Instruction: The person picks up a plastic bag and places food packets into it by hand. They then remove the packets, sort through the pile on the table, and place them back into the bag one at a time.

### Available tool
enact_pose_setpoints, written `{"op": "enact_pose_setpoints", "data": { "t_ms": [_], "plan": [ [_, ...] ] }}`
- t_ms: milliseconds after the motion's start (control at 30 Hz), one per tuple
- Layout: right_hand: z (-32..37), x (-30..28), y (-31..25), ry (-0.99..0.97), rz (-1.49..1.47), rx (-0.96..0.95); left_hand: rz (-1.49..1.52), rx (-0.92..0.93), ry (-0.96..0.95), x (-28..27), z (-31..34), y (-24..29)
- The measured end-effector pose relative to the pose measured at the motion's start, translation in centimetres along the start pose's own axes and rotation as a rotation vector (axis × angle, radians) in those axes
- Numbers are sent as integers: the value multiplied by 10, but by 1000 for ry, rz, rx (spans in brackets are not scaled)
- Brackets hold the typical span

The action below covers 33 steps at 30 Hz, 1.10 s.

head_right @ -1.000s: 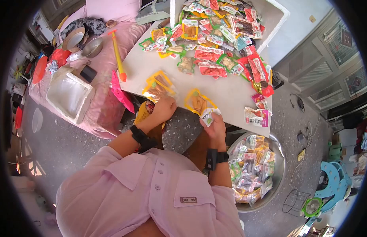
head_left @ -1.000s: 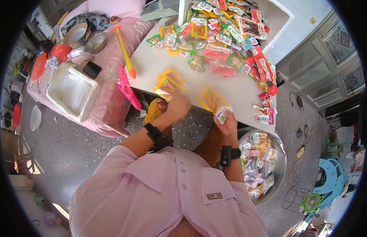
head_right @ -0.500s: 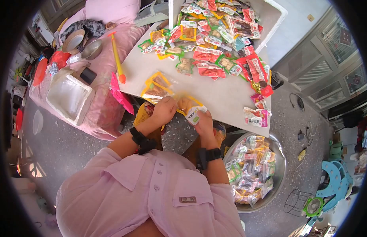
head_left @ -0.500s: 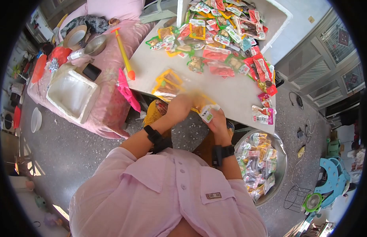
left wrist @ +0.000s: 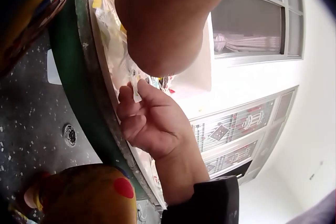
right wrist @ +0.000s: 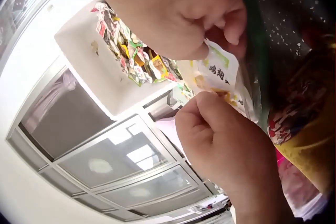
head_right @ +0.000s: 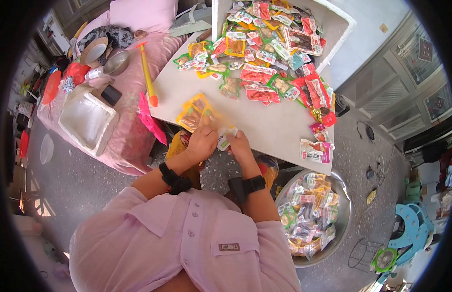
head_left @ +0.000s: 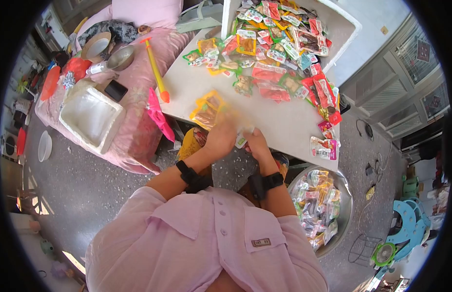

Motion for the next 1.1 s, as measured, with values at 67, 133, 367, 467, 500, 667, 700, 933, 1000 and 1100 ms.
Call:
{"op": "enact_pose_setpoints", "data": {
  "t_ms": [67,133,367,467,500,667,700,933,1000,1100],
  "plan": [
    [1,0,4,-85,-39,31,31,21,37,-6,0,3],
    [-1,1,8,-85,-173,84,47,31,43,-8,1,3],
    [-13,-11,0,180,-174,-130,40,-2,-46,1,3,2],
    [-4,1,-9,140,-134,-110,51,-3,-49,4,5,3],
    [-1,9,-11,82,-198,-29,52,0,-44,4,5,3],
    [-1,38,-11,-165,-768,265,66,-9,19,-7,-6,2],
    [-1,41,-11,-180,-759,259,52,-8,10,-7,-7,1],
    [11,7,-5,21,-479,95,62,-2,87,-17,-3,-3],
    [10,-17,1,117,-339,-21,78,-1,110,-20,-4,-2],
    [13,-36,16,184,-248,16,110,-20,22,-8,0,-1]
  ]
}}
Point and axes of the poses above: each hand's wrist, its own z-axis away from the middle knuckle, its own x-axis out of the palm, y = z × x, the point moved 10 cm from there along -z, towards the middle knuckle, and after that the axes turned 15 degrees about y, right-handed, at the moved point
